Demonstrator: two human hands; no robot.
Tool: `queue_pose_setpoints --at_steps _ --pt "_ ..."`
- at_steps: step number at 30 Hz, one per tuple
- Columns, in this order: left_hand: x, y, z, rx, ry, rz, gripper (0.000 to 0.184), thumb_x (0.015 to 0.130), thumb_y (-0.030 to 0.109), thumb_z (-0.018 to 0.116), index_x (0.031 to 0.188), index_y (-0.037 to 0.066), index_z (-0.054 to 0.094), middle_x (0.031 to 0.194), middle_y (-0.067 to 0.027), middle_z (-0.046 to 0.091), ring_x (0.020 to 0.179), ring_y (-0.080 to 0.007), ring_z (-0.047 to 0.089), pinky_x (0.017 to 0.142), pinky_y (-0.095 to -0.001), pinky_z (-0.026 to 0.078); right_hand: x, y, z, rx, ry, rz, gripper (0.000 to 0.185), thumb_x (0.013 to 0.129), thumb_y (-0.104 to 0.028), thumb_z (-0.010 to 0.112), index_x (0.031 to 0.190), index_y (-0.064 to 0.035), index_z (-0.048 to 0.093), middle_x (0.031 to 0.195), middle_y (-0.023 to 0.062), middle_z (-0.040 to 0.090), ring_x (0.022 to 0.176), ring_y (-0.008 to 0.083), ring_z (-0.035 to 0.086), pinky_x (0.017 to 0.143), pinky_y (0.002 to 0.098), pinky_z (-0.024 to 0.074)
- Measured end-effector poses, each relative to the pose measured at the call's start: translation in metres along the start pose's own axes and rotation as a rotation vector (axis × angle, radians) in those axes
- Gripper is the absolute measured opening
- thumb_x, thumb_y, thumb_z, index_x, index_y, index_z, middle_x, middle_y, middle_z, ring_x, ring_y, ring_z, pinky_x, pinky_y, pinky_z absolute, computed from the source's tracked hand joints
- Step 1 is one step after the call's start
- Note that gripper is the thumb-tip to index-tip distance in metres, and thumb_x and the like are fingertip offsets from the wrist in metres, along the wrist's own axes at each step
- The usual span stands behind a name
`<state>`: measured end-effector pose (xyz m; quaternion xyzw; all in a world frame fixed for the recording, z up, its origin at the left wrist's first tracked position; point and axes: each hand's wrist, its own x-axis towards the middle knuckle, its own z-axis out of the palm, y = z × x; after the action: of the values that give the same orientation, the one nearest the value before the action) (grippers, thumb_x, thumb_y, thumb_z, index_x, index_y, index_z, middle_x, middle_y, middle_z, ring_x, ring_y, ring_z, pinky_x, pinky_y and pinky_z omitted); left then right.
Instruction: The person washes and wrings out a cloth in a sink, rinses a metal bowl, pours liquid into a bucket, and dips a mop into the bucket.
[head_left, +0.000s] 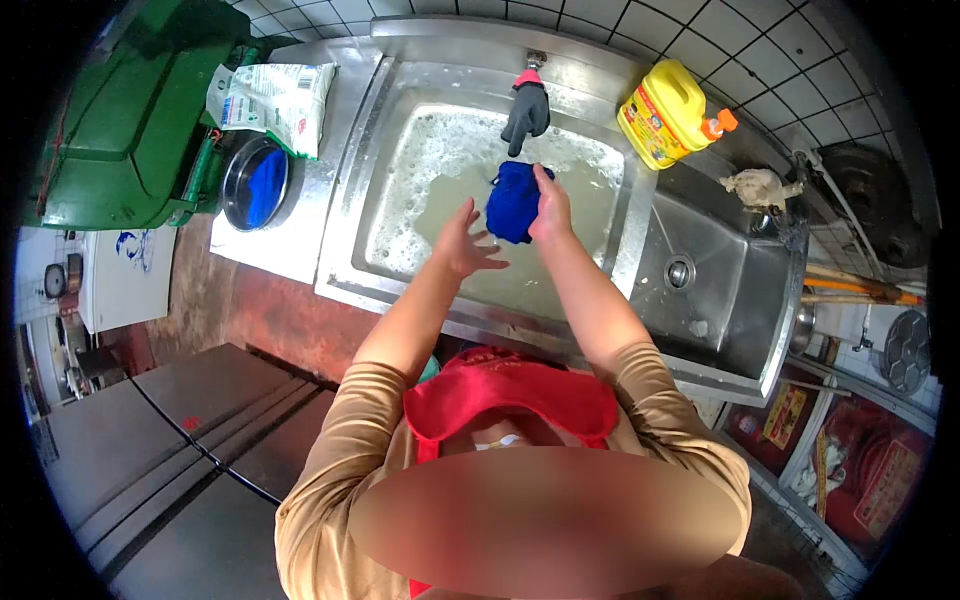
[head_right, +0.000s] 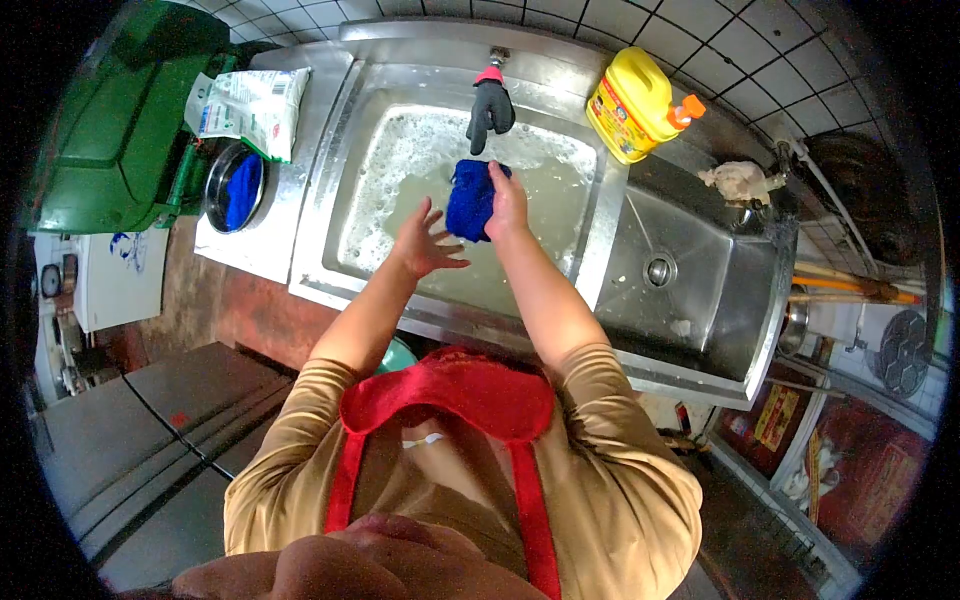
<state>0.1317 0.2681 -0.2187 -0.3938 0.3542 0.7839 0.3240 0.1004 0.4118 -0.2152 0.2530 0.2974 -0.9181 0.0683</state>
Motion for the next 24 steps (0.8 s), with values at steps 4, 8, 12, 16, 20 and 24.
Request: queue_pose_setpoints --at_steps 4,8,12,16,20,24 --pt "0.022 -0.005 -0.013 -0.193 -0.496 0.054 0.067 0.078 0.064 0.044 0.119 0.011 0.045 0.116 -0.0187 0.050 0.107 -0.0352 0.049 0.089 -0.0559 0.038 -0.017 0.039 0.000 -0.696 -0.083 -0.315 0.020 0.080 -0.020 0.062 0.092 -0.0041 0.057 0.086 0.0076 0.060 0.078 0.0187 0.057 0.069 0.0296 0.0453" --pt "0.051 -0.010 -0.029 -0.326 -0.801 0.106 0.057 0.085 0.057 0.039 0.106 0.006 0.053 0.103 -0.0193 0.056 0.098 -0.0328 0.054 0.085 -0.0476 0.044 -0.073 0.055 0.015 -1.037 -0.300 -0.725 0.019 0.075 -0.016 0.066 0.086 -0.0041 0.057 0.082 0.0093 0.060 0.079 0.0219 0.060 0.073 0.0308 0.0450" --pt "0.094 -0.033 -0.032 -0.338 -0.819 0.207 0.035 0.091 0.032 0.039 0.116 0.009 0.047 0.111 -0.0131 0.054 0.103 -0.0247 0.052 0.087 -0.0383 0.045 -0.054 0.045 0.008 -1.468 -0.401 -1.165 0.016 0.071 -0.015 0.065 0.080 -0.0087 0.055 0.079 0.0095 0.056 0.075 0.0307 0.056 0.067 0.0394 0.0451" --pt "0.032 -0.025 0.017 -0.436 -0.282 0.259 0.029 0.089 0.020 0.038 0.112 0.006 0.051 0.106 -0.0102 0.058 0.096 -0.0236 0.058 0.085 -0.0395 0.046 0.018 0.024 0.006 -1.414 0.168 -0.948 0.015 0.074 -0.017 0.061 0.080 -0.0052 0.054 0.083 0.0137 0.055 0.079 0.0324 0.054 0.069 0.0414 0.0432" --pt "0.047 -0.013 -0.002 -0.463 -0.333 0.291 0.038 0.086 0.043 0.046 0.095 0.007 0.055 0.092 -0.0107 0.060 0.084 -0.0253 0.059 0.078 -0.0393 0.048 -0.014 0.054 -0.010 -1.110 -0.159 -0.569 0.024 0.077 -0.013 0.056 0.100 -0.0056 0.057 0.105 0.0158 0.055 0.103 0.0330 0.050 0.089 0.0387 0.0392" --pt "0.057 -0.014 -0.019 -0.407 -0.518 0.159 0.045 0.086 0.050 0.044 0.090 0.007 0.055 0.085 -0.0118 0.059 0.081 -0.0253 0.058 0.074 -0.0367 0.048 -0.051 0.073 0.000 -1.349 -0.161 -0.964 0.036 0.079 -0.018 0.060 0.113 -0.0083 0.054 0.125 0.0185 0.045 0.116 0.0375 0.041 0.099 0.0416 0.0309"
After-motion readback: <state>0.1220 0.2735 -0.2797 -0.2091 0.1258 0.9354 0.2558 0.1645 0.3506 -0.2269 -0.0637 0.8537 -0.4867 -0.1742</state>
